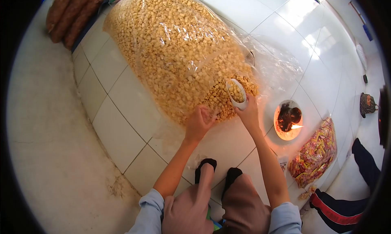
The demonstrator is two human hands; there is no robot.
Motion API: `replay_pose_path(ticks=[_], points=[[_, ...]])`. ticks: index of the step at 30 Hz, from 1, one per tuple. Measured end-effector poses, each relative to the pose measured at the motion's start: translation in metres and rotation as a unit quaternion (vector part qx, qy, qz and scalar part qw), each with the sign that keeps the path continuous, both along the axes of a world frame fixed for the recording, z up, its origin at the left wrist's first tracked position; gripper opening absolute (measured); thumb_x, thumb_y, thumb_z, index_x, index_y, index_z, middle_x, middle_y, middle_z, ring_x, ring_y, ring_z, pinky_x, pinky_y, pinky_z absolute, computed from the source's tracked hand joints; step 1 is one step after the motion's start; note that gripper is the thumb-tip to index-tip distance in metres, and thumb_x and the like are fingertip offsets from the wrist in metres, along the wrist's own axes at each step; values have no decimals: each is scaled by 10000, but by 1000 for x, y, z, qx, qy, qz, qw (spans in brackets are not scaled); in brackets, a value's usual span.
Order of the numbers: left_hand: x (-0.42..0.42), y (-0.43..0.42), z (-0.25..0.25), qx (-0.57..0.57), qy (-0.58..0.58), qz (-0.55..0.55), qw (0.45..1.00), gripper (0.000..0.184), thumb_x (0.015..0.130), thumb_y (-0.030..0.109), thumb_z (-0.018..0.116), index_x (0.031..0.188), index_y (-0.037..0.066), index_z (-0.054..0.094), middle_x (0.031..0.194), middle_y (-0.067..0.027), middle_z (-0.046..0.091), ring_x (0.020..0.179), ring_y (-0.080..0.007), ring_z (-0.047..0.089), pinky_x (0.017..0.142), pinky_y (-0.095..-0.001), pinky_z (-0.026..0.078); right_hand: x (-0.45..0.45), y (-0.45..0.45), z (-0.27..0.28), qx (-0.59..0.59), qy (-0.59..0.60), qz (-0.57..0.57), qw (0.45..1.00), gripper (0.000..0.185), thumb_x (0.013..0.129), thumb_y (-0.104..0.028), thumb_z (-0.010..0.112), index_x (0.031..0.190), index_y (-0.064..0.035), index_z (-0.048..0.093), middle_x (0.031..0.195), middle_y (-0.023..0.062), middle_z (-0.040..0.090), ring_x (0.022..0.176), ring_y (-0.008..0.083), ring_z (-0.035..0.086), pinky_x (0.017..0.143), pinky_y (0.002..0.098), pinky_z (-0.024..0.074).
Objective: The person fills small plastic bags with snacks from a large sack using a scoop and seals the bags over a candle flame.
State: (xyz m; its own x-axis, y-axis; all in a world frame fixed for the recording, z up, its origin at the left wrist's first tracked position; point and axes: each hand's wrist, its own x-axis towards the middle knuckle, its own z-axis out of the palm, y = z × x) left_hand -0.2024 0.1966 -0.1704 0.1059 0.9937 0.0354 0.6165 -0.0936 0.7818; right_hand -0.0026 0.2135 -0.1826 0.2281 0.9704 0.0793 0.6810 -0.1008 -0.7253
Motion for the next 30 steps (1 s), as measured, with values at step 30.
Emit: replay_pose_path(ticks=[30], points=[[-10, 12, 6, 58, 17, -92, 994, 489, 716, 236, 704, 1050, 53, 397, 830, -76, 461, 719, -187, 497, 625, -305, 464, 43, 0, 40, -48, 147, 166, 974, 599, 654, 2, 660, 1211, -83, 457, 1166, 67, 484, 1065, 179, 485, 886, 332, 460]])
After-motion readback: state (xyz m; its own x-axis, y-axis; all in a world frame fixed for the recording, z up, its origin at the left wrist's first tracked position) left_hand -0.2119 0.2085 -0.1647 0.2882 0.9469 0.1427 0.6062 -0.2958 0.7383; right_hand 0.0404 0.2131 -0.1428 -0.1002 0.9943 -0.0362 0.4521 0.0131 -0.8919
